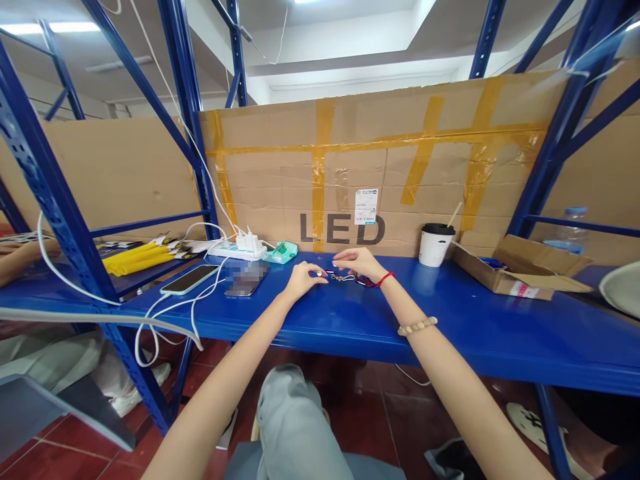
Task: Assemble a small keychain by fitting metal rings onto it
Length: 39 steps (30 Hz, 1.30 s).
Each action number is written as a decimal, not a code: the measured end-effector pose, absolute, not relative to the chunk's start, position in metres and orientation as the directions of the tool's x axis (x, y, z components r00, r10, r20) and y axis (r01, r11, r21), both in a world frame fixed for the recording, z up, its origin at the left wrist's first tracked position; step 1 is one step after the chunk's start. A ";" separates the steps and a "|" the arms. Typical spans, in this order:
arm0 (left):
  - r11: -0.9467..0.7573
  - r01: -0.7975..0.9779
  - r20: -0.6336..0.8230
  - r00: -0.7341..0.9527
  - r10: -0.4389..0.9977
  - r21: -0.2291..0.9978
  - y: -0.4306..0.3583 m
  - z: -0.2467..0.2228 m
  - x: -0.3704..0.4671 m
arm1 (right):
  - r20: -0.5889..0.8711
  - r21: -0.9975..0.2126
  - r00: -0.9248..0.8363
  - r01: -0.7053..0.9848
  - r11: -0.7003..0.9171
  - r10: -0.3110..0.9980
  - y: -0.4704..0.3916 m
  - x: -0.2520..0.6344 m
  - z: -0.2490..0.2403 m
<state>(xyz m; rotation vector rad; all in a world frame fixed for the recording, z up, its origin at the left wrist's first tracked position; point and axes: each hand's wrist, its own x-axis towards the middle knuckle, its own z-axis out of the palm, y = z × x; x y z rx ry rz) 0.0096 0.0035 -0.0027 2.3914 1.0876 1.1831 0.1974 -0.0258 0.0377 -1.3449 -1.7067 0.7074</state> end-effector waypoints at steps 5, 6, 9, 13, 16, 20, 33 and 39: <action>-0.685 0.498 0.563 0.396 0.725 0.532 0.006 -0.004 0.010 | 0.219 -0.915 -0.175 0.306 0.264 0.960 -0.028 0.183 0.039; -0.680 0.499 0.555 0.398 0.730 0.537 0.006 -0.005 0.011 | 0.195 -0.925 -0.182 0.292 0.242 0.964 -0.028 0.182 0.038; -0.658 0.512 0.539 0.382 0.750 0.552 0.008 -0.006 0.011 | 0.159 -0.939 -0.199 0.271 0.211 0.967 -0.026 0.180 0.034; -0.647 0.526 0.514 0.396 0.760 0.552 0.009 -0.007 0.012 | 0.163 -0.937 -0.205 0.275 0.217 0.965 -0.024 0.178 0.030; -0.637 0.507 0.490 0.407 0.771 0.581 0.008 -0.007 0.013 | 0.170 -0.932 -0.199 0.285 0.224 0.965 -0.022 0.177 0.027; -0.627 0.455 0.490 0.392 0.779 0.632 0.007 -0.007 0.013 | 0.200 -0.919 -0.187 0.304 0.251 0.962 -0.018 0.177 0.021; -0.629 0.371 0.499 0.393 0.773 0.683 0.006 -0.010 0.013 | 0.355 -0.797 -0.204 0.443 0.410 0.912 -0.019 0.172 0.023; -0.593 0.390 0.461 0.383 0.800 0.705 0.006 -0.012 0.014 | 0.377 -0.733 -0.047 0.595 0.329 0.925 -0.015 0.186 0.030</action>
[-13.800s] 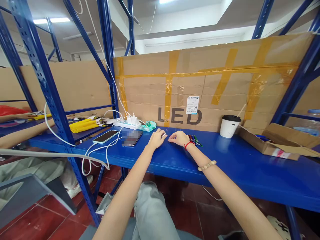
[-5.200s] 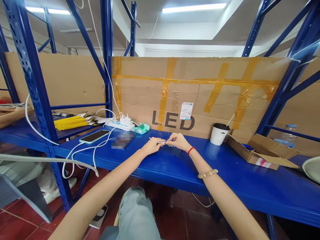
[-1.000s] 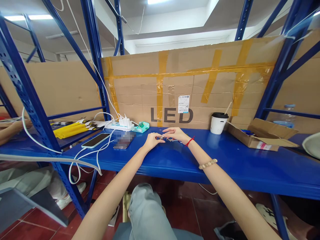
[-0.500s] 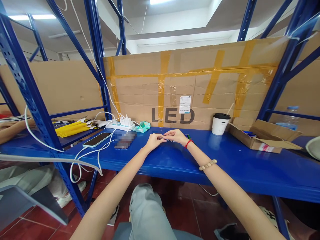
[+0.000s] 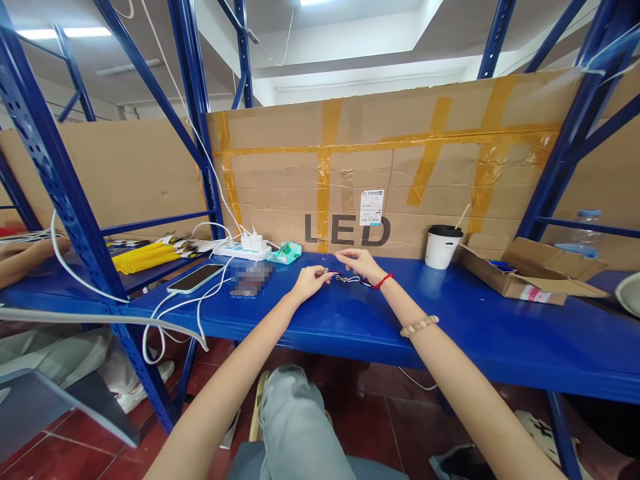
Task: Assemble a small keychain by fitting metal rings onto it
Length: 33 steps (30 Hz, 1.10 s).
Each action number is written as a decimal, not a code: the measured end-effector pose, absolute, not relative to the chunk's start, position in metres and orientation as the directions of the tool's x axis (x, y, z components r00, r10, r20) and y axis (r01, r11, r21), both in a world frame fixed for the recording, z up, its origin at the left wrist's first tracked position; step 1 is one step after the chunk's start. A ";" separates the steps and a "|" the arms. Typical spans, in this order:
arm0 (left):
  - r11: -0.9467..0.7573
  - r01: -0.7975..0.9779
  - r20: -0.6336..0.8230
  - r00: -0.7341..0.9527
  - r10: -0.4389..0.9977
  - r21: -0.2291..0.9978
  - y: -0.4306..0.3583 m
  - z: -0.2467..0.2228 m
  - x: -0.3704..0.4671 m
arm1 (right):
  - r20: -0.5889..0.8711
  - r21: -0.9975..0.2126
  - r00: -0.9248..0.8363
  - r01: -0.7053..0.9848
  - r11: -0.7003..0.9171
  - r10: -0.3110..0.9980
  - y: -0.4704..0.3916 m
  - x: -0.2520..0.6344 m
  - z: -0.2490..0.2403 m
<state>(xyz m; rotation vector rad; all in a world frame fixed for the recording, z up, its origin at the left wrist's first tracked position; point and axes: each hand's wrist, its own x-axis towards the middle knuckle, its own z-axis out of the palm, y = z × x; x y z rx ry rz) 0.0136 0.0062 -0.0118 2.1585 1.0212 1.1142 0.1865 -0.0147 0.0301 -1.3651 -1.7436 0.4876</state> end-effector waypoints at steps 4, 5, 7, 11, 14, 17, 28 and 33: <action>-0.599 0.414 0.457 0.396 0.797 0.686 0.008 -0.014 0.012 | 0.388 -0.645 0.155 0.749 0.148 0.909 -0.009 0.208 0.027; -0.602 0.426 0.453 0.404 0.794 0.676 0.009 -0.014 0.012 | 0.373 -0.619 0.187 0.780 0.094 0.909 -0.008 0.212 0.025; -0.606 0.449 0.444 0.419 0.792 0.656 0.010 -0.015 0.011 | 0.325 -0.569 0.211 0.822 0.012 0.922 -0.008 0.216 0.021; -0.610 0.508 0.428 0.437 0.791 0.608 0.007 -0.013 0.012 | 0.245 -0.491 0.187 0.870 -0.044 0.951 -0.009 0.215 0.017; -0.610 0.556 0.412 0.450 0.792 0.565 0.001 -0.010 0.013 | 0.217 -0.457 0.173 0.888 -0.056 0.961 -0.008 0.213 0.017; -0.607 0.595 0.389 0.466 0.795 0.527 -0.004 -0.007 0.014 | 0.202 -0.442 0.172 0.895 -0.067 0.964 -0.008 0.213 0.018; -0.548 0.701 0.308 0.454 0.836 0.456 -0.022 0.005 0.016 | 0.277 -0.510 0.180 0.860 -0.014 0.944 -0.009 0.212 0.018; -0.567 0.695 0.321 0.468 0.823 0.441 -0.023 0.005 0.016 | 0.432 -0.644 0.217 0.753 0.132 0.875 -0.012 0.207 0.022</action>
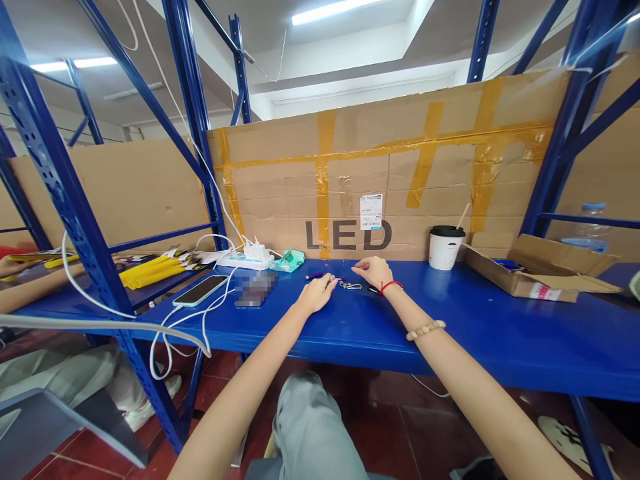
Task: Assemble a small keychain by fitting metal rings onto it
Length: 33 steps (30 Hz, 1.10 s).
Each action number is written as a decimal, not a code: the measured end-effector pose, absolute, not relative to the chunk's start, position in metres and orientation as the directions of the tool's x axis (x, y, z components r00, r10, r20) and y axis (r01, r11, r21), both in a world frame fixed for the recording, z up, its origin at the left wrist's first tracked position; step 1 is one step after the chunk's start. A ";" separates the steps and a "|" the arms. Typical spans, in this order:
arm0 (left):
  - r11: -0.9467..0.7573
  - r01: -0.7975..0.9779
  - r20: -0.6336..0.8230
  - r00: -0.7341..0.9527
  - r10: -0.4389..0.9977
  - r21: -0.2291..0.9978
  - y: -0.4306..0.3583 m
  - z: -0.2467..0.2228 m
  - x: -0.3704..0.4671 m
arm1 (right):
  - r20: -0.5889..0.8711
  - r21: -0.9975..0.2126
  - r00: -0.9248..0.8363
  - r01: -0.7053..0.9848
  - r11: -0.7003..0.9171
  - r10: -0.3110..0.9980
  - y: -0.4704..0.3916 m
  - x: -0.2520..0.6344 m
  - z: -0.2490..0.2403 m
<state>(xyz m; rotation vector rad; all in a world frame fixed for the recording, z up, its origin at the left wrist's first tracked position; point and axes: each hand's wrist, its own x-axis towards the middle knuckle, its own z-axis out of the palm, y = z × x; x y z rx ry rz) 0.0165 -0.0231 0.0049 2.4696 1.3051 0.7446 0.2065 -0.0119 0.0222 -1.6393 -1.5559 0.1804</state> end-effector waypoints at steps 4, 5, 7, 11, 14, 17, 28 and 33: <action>-0.579 0.679 0.337 0.471 0.815 0.451 -0.021 0.003 0.016 | 0.525 -0.756 0.291 0.591 0.281 0.799 -0.010 0.202 0.025; -0.579 0.678 0.337 0.471 0.815 0.453 -0.020 0.003 0.016 | 0.525 -0.782 0.309 0.542 0.306 0.793 -0.008 0.202 0.024; -0.577 0.680 0.336 0.469 0.817 0.453 -0.020 0.002 0.016 | 0.507 -0.828 0.338 0.446 0.339 0.793 -0.006 0.201 0.023; -0.574 0.690 0.331 0.469 0.819 0.441 -0.019 0.003 0.016 | 0.459 -0.882 0.369 0.295 0.367 0.808 -0.001 0.200 0.018; -0.574 0.690 0.336 0.466 0.818 0.441 -0.020 0.003 0.016 | 0.420 -0.907 0.377 0.204 0.368 0.825 0.003 0.200 0.015; -0.575 0.688 0.342 0.463 0.818 0.443 -0.019 0.003 0.015 | 0.370 -0.929 0.384 0.129 0.348 0.846 0.007 0.200 0.012; -0.574 0.702 0.343 0.463 0.817 0.421 -0.019 0.004 0.016 | 0.247 -0.966 0.406 0.039 0.254 0.880 0.007 0.198 0.011; -0.574 0.705 0.339 0.465 0.818 0.417 -0.020 0.005 0.015 | 0.200 -0.978 0.415 0.023 0.210 0.887 0.002 0.197 0.015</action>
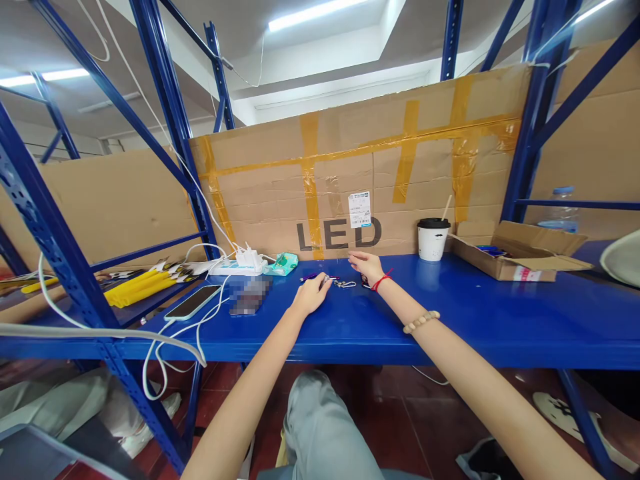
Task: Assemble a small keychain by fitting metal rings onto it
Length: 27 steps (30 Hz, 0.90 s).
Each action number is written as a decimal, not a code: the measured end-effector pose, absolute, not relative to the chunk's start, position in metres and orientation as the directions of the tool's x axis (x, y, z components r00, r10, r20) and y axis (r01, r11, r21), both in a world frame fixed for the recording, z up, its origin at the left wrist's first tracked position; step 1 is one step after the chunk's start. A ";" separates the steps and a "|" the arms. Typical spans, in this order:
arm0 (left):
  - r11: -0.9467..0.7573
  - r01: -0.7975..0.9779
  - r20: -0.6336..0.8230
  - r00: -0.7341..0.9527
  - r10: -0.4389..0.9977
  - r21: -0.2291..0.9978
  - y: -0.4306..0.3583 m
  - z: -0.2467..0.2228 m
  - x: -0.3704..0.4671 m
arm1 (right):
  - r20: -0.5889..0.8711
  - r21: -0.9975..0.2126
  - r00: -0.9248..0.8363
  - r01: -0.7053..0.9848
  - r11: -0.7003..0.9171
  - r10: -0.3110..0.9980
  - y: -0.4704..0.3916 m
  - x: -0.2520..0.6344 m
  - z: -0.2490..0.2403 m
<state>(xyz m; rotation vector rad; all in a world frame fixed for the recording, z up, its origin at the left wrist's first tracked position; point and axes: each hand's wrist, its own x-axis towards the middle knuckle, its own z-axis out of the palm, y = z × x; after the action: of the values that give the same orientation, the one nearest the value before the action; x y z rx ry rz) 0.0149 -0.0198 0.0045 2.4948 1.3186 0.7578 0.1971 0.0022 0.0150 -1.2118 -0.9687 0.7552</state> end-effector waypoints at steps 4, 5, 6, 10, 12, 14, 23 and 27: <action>-0.587 0.696 0.350 0.473 0.809 0.415 -0.020 0.005 0.015 | 0.177 -0.982 0.389 0.013 0.187 0.904 -0.001 0.194 0.017; -0.591 0.693 0.354 0.475 0.805 0.413 -0.020 0.005 0.015 | 0.173 -0.983 0.379 0.013 0.181 0.909 -0.002 0.193 0.018; -0.598 0.688 0.361 0.479 0.800 0.412 -0.019 0.004 0.015 | 0.168 -0.984 0.369 0.014 0.175 0.914 -0.002 0.192 0.018; -0.667 0.641 0.408 0.531 0.743 0.380 -0.014 0.002 0.014 | 0.149 -0.989 0.337 0.037 0.144 0.930 -0.006 0.188 0.019; -0.691 0.620 0.409 0.559 0.722 0.371 -0.012 0.000 0.014 | 0.143 -0.990 0.323 0.056 0.132 0.935 -0.008 0.186 0.020; -0.693 0.617 0.379 0.580 0.721 0.374 -0.010 -0.001 0.013 | 0.141 -0.989 0.315 0.075 0.123 0.939 -0.009 0.185 0.020; -0.678 0.665 0.264 0.625 0.735 0.315 -0.006 -0.002 0.012 | 0.164 -0.983 0.279 0.126 0.133 0.946 -0.009 0.186 0.019; -0.703 0.672 0.249 0.657 0.711 0.235 -0.006 -0.002 0.013 | 0.168 -0.980 0.255 0.149 0.134 0.952 -0.007 0.187 0.019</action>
<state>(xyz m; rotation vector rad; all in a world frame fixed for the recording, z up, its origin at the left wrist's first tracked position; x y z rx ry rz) 0.0126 -0.0065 -0.0020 2.7472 1.1514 0.4917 0.1868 -0.0073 0.0193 -1.3033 -1.1676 0.8346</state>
